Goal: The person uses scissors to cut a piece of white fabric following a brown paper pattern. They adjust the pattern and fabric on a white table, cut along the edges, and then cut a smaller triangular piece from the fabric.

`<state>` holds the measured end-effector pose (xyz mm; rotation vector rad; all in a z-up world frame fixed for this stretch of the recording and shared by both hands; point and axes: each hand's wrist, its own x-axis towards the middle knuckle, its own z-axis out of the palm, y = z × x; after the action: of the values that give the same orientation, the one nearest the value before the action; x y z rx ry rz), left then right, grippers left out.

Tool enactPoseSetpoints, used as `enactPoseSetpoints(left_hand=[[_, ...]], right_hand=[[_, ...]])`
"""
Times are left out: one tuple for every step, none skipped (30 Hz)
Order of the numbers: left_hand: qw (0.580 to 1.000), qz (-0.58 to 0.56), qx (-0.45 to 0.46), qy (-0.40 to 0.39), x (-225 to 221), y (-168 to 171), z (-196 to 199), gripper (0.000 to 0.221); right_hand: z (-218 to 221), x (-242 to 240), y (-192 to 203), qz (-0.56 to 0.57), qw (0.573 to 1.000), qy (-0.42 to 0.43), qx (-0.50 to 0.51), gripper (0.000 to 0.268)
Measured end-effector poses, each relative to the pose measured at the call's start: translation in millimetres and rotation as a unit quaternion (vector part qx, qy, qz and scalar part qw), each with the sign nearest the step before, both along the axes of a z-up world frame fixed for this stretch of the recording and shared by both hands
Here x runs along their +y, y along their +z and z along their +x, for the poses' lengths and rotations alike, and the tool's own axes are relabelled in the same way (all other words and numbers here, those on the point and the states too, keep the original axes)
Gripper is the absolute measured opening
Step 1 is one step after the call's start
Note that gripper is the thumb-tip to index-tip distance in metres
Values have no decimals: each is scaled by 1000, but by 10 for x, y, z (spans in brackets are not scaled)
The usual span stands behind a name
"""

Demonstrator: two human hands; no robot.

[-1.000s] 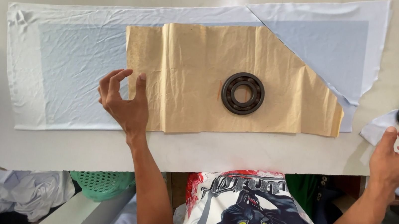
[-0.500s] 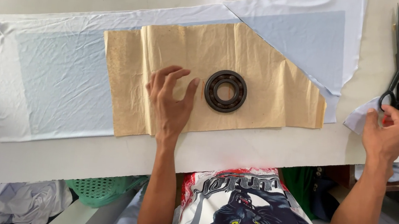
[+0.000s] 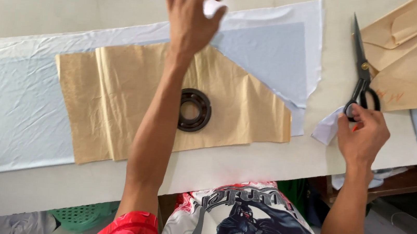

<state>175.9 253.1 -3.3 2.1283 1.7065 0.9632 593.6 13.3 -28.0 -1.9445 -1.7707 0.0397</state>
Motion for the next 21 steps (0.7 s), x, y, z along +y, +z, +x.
enactPoseSetpoints(left_hand=[[1000, -1, 1, 1, 92, -43, -90, 19], [998, -34, -8, 49, 172, -86, -208, 18], [993, -66, -16, 97, 248, -128, -334, 18], [993, -68, -12, 101, 248, -133, -425, 18], [992, -69, -7, 105, 243, -138, -522, 17], [992, -70, -2, 108, 229, -141, -632, 16], [991, -72, 3, 111, 204, -120, -648, 16], [990, -68, 6, 119, 175, -100, -657, 16], [990, -65, 9, 128, 145, -79, -670, 15], [989, -66, 12, 131, 149, -118, -678, 15], [988, -76, 21, 132, 151, -157, -688, 18], [987, -88, 29, 133, 138, -199, -697, 22], [986, -90, 32, 135, 115, -181, -684, 22], [980, -148, 36, 126, 122, -152, -672, 24], [971, -205, 40, 115, 130, -124, -659, 27], [971, -207, 41, 115, 160, -131, -658, 27], [967, -226, 57, 101, 189, -138, -654, 32], [963, -244, 73, 85, 239, -137, -644, 37], [963, -243, 75, 83, 257, -147, -622, 37], [962, -248, 96, 69, 285, -156, -593, 33], [959, -252, 117, 54, 313, -164, -563, 29]], right_hand=[[22, 12, 78, -1, 1000, 1, 1, 28], [24, 27, 144, 15, 1000, -7, -9, 30], [20, 39, 210, 31, 999, -14, -18, 32], [76, 83, 215, 29, 999, -11, -14, 32], [126, 125, 219, 11, 1000, 2, 14, 41], [160, 151, 216, -6, 999, 15, 43, 49], [180, 173, 199, -9, 999, 18, 48, 49], [207, 194, 190, -24, 999, 20, 35, 49], [230, 212, 181, -39, 999, 22, 21, 48], [254, 226, 163, -40, 999, 25, 24, 48], [276, 236, 146, -34, 999, 18, 13, 49], [298, 228, 131, -29, 1000, 10, 2, 51], [326, 205, 119, -32, 999, 13, 4, 51], [348, 201, 102, -35, 999, 4, -20, 47], [371, 198, 85, -38, 998, -6, -44, 43], [381, 200, 78, -41, 998, -6, -43, 43], [395, 201, 71, -46, 998, 1, -30, 44], [406, 205, 62, -49, 999, 7, -17, 45], [383, 209, 82, -49, 999, 5, -16, 45], [365, 218, 107, -46, 999, 17, 4, 44], [348, 227, 133, -42, 998, 29, 25, 44]])
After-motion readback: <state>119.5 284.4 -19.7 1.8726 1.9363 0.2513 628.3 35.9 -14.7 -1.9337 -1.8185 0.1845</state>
